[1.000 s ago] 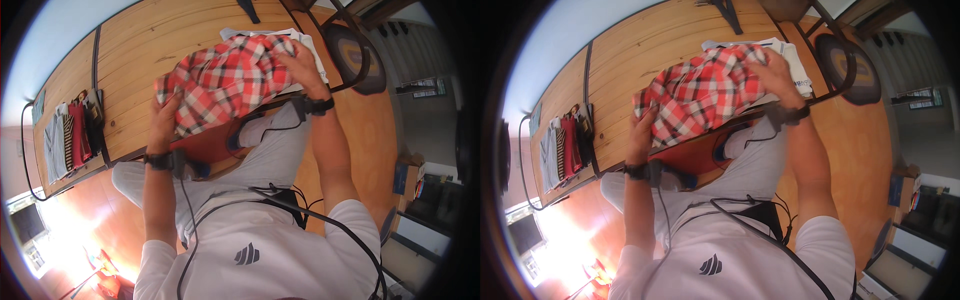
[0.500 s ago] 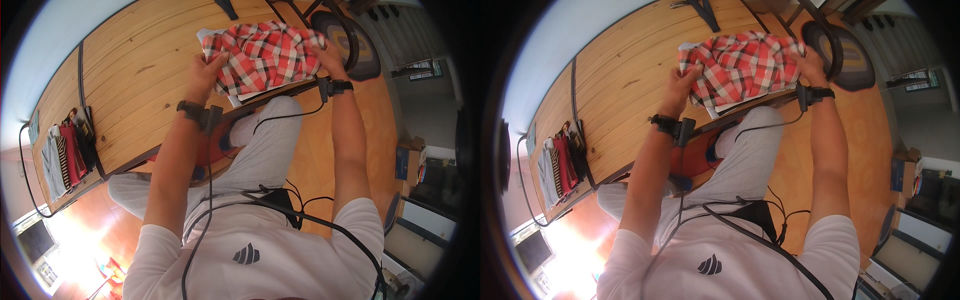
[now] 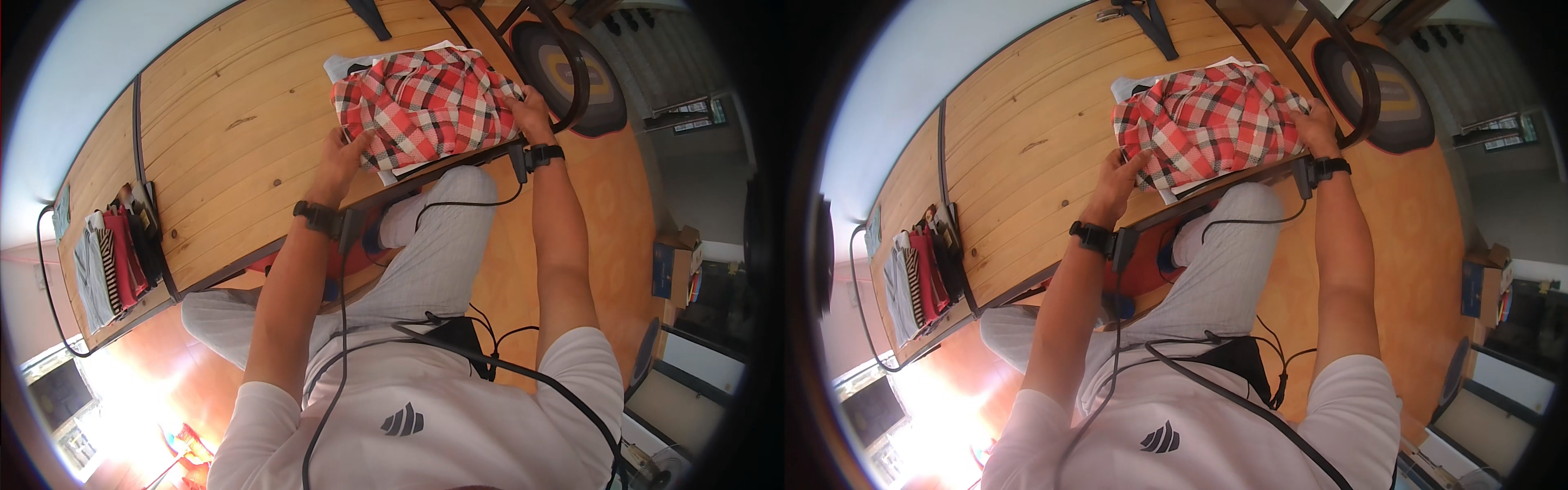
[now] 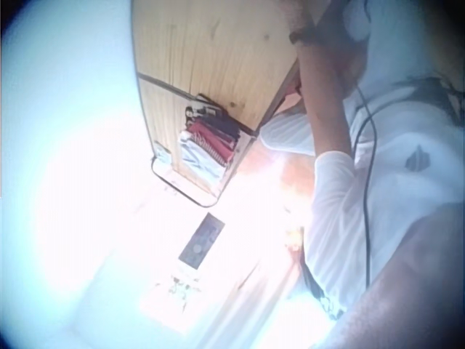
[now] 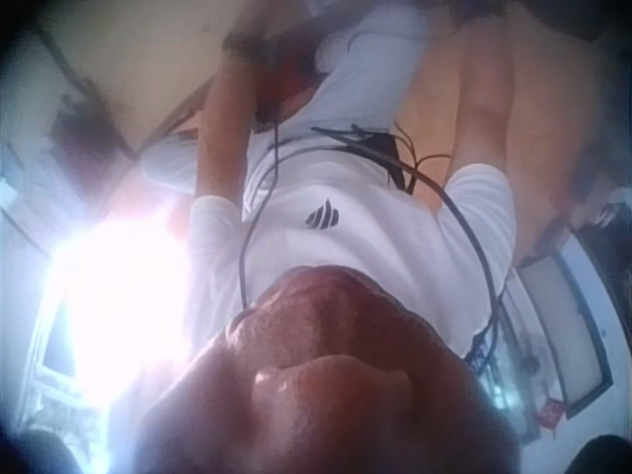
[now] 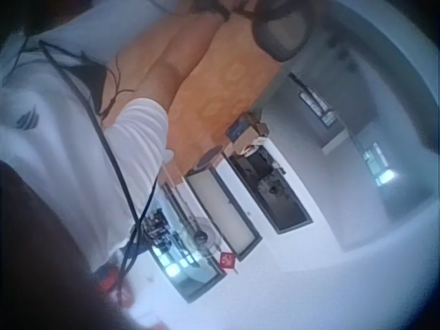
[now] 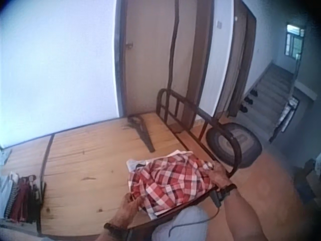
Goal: The recorder is folding shirts on a wooden table.
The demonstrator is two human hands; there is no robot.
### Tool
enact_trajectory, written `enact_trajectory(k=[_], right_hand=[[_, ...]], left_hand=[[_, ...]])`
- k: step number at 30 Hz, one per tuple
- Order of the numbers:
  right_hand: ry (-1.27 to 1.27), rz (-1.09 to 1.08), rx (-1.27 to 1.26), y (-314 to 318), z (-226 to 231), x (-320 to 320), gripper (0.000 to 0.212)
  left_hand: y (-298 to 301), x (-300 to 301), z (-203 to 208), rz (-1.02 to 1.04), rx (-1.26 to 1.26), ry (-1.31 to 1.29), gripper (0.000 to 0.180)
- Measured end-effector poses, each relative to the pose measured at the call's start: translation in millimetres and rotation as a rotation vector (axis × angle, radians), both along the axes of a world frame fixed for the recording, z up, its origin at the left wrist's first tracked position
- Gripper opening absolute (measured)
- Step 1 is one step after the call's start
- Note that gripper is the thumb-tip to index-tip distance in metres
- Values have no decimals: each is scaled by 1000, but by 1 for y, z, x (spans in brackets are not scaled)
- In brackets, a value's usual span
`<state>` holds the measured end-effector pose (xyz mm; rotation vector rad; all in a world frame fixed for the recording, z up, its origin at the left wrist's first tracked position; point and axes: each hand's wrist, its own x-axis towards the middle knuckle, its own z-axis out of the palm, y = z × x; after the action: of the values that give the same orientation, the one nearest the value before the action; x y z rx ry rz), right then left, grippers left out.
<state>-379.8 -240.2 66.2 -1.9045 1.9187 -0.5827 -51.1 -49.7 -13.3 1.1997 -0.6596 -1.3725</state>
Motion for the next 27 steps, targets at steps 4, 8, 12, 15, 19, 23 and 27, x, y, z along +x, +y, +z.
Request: enact_trajectory(k=[4, 8, 12, 15, 19, 23, 27], right_hand=[[-57, -7, -129, -1, 8, 8, 39], [-85, -7, -321, -15, 5, 8, 39], [48, -17, -187, -29, -8, 3, 47], [345, -5, -252, -24, -27, 0, 62], [369, 82, -415, 10, -3, 42, 76], [290, 343, -432, 15, -9, 70, 81], [296, 350, -183, 24, -34, 91, 84]], left_hand=[[0, 0, 6, 1, -74, 52, 28], [1, -8, 11, -8, -113, 89, 32], [-6, -11, -11, -17, -70, 73, 36], [-4, -10, -28, -22, -58, 116, 38], [6, -7, -18, 6, 7, 107, 41], [7, -7, -19, 76, 43, -2, 46], [7, -4, -41, 39, 35, -161, 50]])
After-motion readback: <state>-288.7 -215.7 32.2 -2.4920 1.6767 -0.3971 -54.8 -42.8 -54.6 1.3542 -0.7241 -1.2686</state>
